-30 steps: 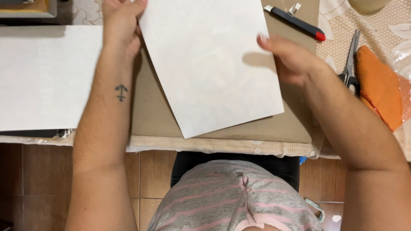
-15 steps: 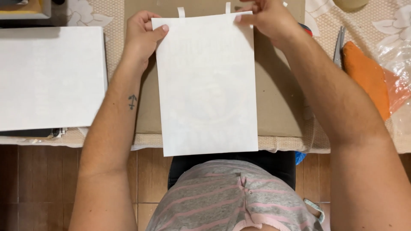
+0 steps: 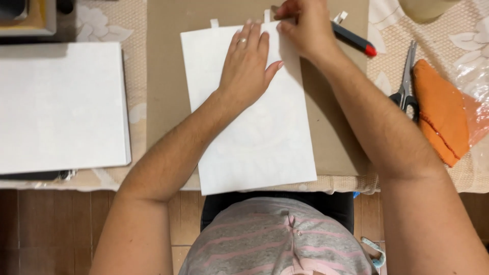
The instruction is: The person cuts small strips from a white sheet of paper using a utility knife, then folds and attaches them to the top edge of the sheet. Finally, they place a printed wanted poster on top of the prepared sheet.
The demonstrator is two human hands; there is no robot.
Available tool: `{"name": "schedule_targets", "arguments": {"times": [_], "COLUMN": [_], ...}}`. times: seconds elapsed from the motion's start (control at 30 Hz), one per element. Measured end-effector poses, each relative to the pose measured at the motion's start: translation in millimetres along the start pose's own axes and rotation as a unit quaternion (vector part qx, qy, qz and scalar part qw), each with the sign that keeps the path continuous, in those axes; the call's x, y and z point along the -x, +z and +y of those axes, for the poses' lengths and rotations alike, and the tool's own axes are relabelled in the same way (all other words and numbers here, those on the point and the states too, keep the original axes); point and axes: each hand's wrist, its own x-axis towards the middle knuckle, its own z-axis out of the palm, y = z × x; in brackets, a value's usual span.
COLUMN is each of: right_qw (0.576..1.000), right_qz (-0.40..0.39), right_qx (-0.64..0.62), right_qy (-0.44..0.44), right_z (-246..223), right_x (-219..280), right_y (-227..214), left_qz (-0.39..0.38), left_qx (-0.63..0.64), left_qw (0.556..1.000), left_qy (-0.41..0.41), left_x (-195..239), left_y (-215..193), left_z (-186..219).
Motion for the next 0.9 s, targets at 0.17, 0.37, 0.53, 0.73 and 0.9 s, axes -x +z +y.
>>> {"name": "schedule_targets", "arguments": {"times": [0.17, 0.37, 0.53, 0.73, 0.9], "right_qw": [0.987, 0.997, 0.999, 0.995, 0.992], "right_qz": [0.038, 0.000, -0.039, 0.022, 0.007], "right_qx": [0.074, 0.066, -0.006, 0.021, 0.007], "right_qy": [-0.141, -0.032, -0.016, -0.094, -0.123], "right_z": [-16, -17, -25, -43, -34], "right_x": [-2, -15, -11, 8, 15], "right_y": [4, 10, 2, -5, -5], "left_qz": [0.007, -0.011, -0.016, 0.000, -0.013], "left_qx": [0.033, 0.053, 0.037, 0.055, 0.052], "left_qw": [0.999, 0.999, 0.999, 0.998, 0.999], "left_qy": [-0.005, -0.001, -0.003, -0.004, -0.005], "left_x": [3, 0, 0, 1, 1], "left_y": [1, 0, 1, 3, 0], "left_z": [-1, -2, -2, -3, -3]}}
